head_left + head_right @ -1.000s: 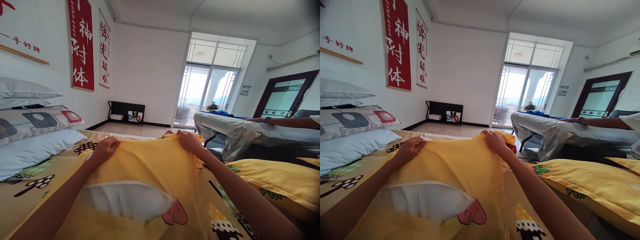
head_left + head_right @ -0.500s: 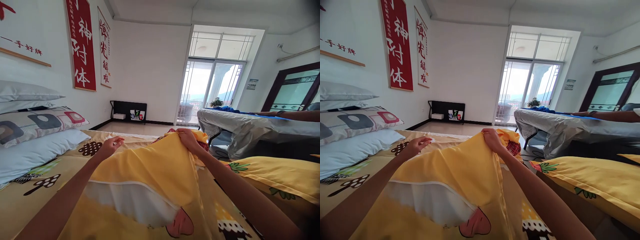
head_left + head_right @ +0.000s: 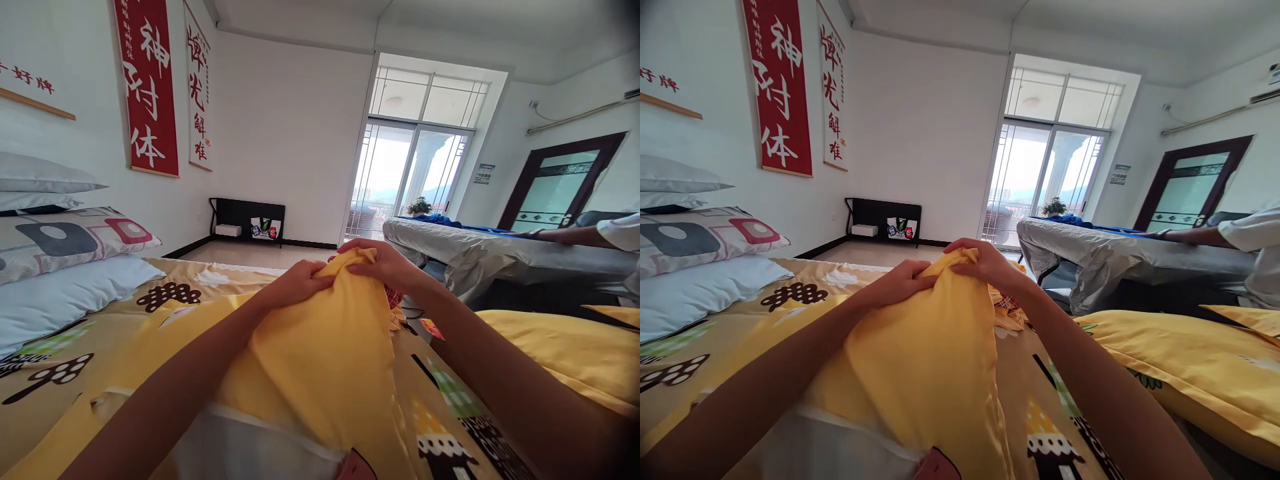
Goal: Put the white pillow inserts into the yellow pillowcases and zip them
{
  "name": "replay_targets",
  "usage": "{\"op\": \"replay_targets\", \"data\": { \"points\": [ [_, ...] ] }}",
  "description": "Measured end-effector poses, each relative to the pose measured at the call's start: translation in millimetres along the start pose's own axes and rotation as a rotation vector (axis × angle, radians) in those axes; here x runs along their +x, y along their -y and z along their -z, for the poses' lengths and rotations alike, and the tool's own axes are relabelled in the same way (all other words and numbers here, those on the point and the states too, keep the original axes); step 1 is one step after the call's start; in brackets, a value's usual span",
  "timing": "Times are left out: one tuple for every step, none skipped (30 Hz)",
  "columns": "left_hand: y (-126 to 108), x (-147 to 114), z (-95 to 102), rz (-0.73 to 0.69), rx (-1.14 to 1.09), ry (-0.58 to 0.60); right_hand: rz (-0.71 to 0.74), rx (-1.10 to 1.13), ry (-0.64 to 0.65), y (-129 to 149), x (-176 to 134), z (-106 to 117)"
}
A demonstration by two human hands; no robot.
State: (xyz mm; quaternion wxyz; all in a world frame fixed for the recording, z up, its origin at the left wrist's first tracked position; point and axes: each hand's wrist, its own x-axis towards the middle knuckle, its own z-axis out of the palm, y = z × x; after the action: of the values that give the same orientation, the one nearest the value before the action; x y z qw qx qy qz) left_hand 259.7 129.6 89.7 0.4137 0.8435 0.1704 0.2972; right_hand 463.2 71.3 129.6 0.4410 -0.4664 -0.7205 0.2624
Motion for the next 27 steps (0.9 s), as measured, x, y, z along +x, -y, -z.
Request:
{"op": "replay_targets", "data": {
  "points": [
    [-3,2,0.5,0.005,-0.054,-0.053,-0.016,0.031,-0.059,-5,0,4],
    [-5,5,1.2,0.003,-0.093,-0.103,-0.045,0.076,-0.097,-9,0,6],
    [-7,7,2.0,-0.008,-0.115,-0.140,-0.084,0.128,-0.106,-13,-1,6],
    [-8,9,2.8,-0.026,-0.122,-0.167,-0.129,0.182,-0.088,-16,-2,5],
    [-9,11,3.6,-0.045,-0.116,-0.187,-0.172,0.231,-0.054,-18,-3,3],
    [-10,12,4.5,-0.059,-0.107,-0.201,-0.200,0.270,-0.027,-19,-4,-1],
    [-10,12,5.7,-0.067,-0.095,-0.210,-0.204,0.298,-0.032,-19,-4,-5],
    [-10,12,7.2,-0.068,-0.075,-0.220,-0.183,0.308,-0.073,-17,-5,-9],
    [-10,11,9.1,-0.064,-0.036,-0.231,-0.135,0.288,-0.149,-15,-5,-12],
    [-9,9,11.5,-0.060,0.025,-0.244,-0.065,0.225,-0.251,-12,-5,-16],
    [-9,7,14.3,-0.060,0.106,-0.257,0.018,0.113,-0.366,-9,-4,-19],
    [-9,5,17.2,-0.062,0.199,-0.271,0.099,-0.036,-0.471,-6,-4,-21],
    [-10,3,20.2,-0.063,0.289,-0.286,0.167,-0.201,-0.549,-2,-3,-23],
    [-10,0,22.9,-0.053,0.349,-0.288,0.221,-0.354,-0.596,1,-3,-24],
    [-12,-2,25.0,-0.025,0.354,-0.270,0.257,-0.475,-0.609,4,-2,-25],
    [-14,-5,26.5,0.015,0.299,-0.235,0.272,-0.554,-0.582,7,0,-26],
    [-17,-6,27.1,0.058,0.204,-0.186,0.273,-0.594,-0.536,9,1,-27],
    [-21,-7,26.8,0.088,0.096,-0.129,0.269,-0.598,-0.487,13,4,-29],
    [-25,-6,25.9,0.094,0.001,-0.078,0.266,-0.573,-0.454,16,7,-30],
    [-29,-5,24.6,0.073,-0.066,-0.047,0.266,-0.526,-0.445,20,10,-31],
    [-33,-2,23.0,0.033,-0.103,-0.044,0.267,-0.460,-0.454,23,13,-32],
    [-37,0,21.6,-0.009,-0.120,-0.065,0.267,-0.380,-0.477,27,15,-34],
    [-41,3,20.4,-0.039,-0.133,-0.105,0.262,-0.295,-0.497,29,16,-35],
    [-45,6,19.6,-0.053,-0.150,-0.154,0.250,-0.206,-0.501,31,16,-37],
    [-47,7,19.3,-0.055,-0.168,-0.205,0.228,-0.113,-0.481,32,14,-38],
    [-50,9,19.3,-0.050,-0.182,-0.244,0.193,-0.016,-0.439,31,11,-40],
    [-52,9,19.7,-0.042,-0.185,-0.277,0.141,0.079,-0.374,29,6,-42]
  ]
}}
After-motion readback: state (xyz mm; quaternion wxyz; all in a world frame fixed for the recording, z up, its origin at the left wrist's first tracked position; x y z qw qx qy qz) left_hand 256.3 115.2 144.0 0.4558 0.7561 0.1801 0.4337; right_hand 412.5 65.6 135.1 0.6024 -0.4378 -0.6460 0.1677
